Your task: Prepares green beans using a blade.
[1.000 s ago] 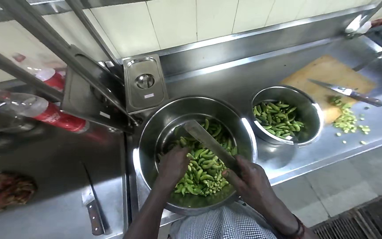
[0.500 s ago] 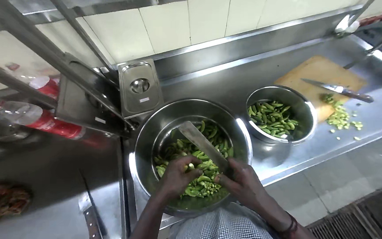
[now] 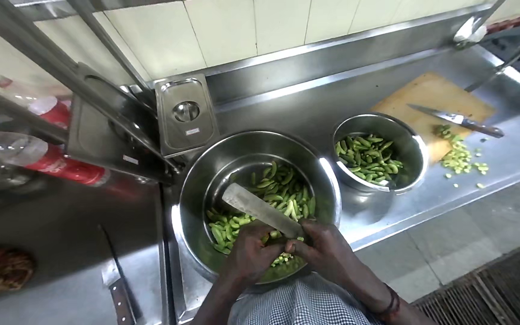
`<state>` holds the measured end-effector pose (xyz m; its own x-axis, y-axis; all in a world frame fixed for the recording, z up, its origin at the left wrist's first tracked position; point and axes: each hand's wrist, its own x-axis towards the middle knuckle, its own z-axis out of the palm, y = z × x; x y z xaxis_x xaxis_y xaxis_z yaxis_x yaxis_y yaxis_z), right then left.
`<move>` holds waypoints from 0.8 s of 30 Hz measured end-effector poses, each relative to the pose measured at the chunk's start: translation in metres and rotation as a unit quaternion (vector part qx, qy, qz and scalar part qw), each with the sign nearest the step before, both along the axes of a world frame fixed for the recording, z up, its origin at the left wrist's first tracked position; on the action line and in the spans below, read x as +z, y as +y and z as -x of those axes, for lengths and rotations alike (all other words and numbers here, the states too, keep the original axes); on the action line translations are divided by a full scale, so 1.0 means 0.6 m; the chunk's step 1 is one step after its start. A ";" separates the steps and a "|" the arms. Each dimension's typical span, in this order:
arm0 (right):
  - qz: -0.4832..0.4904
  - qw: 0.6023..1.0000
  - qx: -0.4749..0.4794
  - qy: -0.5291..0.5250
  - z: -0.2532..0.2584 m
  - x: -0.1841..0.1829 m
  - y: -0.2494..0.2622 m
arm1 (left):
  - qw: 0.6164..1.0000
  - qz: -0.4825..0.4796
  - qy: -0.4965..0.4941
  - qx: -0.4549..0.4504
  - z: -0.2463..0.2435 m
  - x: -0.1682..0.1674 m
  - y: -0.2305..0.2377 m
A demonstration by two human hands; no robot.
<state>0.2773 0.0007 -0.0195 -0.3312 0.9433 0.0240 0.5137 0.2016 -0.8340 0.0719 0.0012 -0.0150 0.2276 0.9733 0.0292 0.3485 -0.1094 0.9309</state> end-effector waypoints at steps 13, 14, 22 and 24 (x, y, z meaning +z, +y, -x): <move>-0.061 0.997 -0.029 -0.021 0.002 0.004 0.001 | 0.845 0.317 -0.416 0.107 -0.005 -0.007 0.002; -0.061 0.997 -0.028 -0.021 0.004 0.004 0.000 | 0.843 0.322 -0.417 0.109 -0.006 -0.008 0.001; -0.061 0.997 -0.016 -0.043 0.012 0.012 0.002 | 0.825 0.355 -0.433 0.078 -0.015 -0.005 -0.002; -0.048 0.998 -0.007 -0.042 0.011 0.013 0.003 | 0.813 0.369 -0.444 0.079 -0.014 -0.005 -0.002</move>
<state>0.2707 0.0022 -0.0117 -0.3233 0.9422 0.0879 0.5836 0.2717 -0.7652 0.0803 0.0000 -0.0181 0.3068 0.8155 -0.4908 -0.5416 0.5736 0.6145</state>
